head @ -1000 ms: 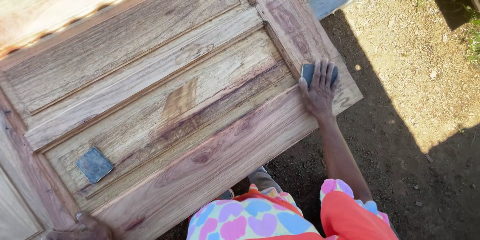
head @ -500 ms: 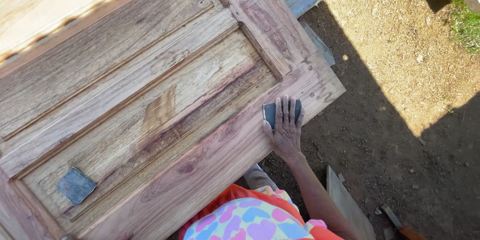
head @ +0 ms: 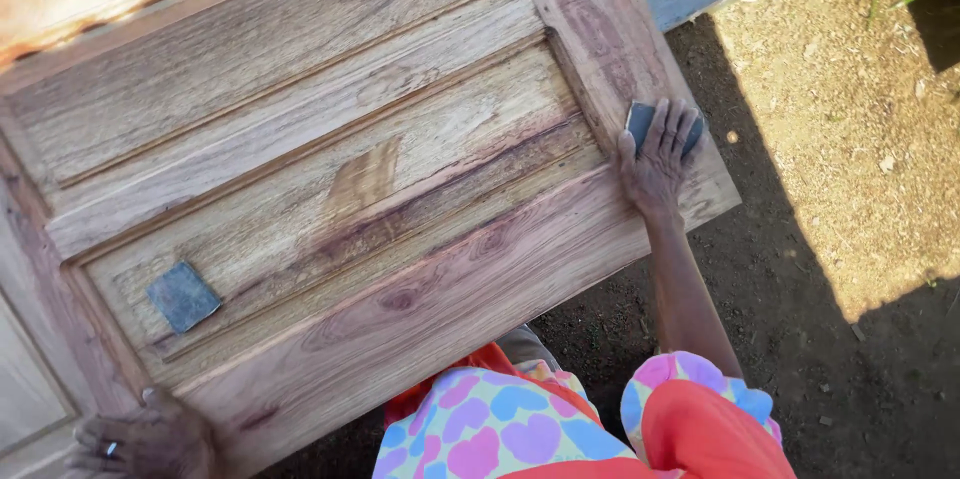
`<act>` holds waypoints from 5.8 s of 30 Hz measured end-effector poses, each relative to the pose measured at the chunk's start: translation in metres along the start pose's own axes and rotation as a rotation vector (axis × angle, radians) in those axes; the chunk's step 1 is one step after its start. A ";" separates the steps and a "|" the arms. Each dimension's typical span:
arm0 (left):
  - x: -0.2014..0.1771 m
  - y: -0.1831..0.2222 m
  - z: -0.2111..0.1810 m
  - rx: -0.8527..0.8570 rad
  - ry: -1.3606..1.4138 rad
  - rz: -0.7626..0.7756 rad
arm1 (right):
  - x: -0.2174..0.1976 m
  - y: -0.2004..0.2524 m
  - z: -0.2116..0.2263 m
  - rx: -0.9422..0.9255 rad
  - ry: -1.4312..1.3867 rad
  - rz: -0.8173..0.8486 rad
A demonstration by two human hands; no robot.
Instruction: Sanding a wooden door using a piece of sandpaper.
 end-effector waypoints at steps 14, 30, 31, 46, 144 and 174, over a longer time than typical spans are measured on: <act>-0.046 0.001 -0.093 -0.145 -0.035 -0.006 | 0.007 0.135 0.191 -0.766 -0.064 0.129; -0.037 -0.001 -0.083 -0.245 -0.137 0.026 | 0.017 0.123 0.188 -0.715 -0.125 0.153; -0.035 0.000 -0.079 -0.224 -0.130 0.027 | 0.022 0.133 0.215 -0.799 -0.119 0.177; -0.058 -0.018 -0.044 0.037 -0.008 0.049 | 0.048 0.228 0.499 -1.481 -0.225 0.287; -0.058 0.004 -0.037 -0.057 0.020 -0.039 | 0.064 0.240 0.453 -1.352 -0.117 0.113; -0.059 0.010 -0.035 -0.272 -0.053 -0.049 | 0.092 0.155 0.659 -1.009 -0.208 0.964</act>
Point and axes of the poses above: each hand's wrist, its own y-axis away from the middle knuckle, its own x-axis out of the palm, z = x × y, the point moved 4 cm from there along -y, towards the middle knuckle, and after that the axes turned 9 degrees about -x, right-handed, at the moved point
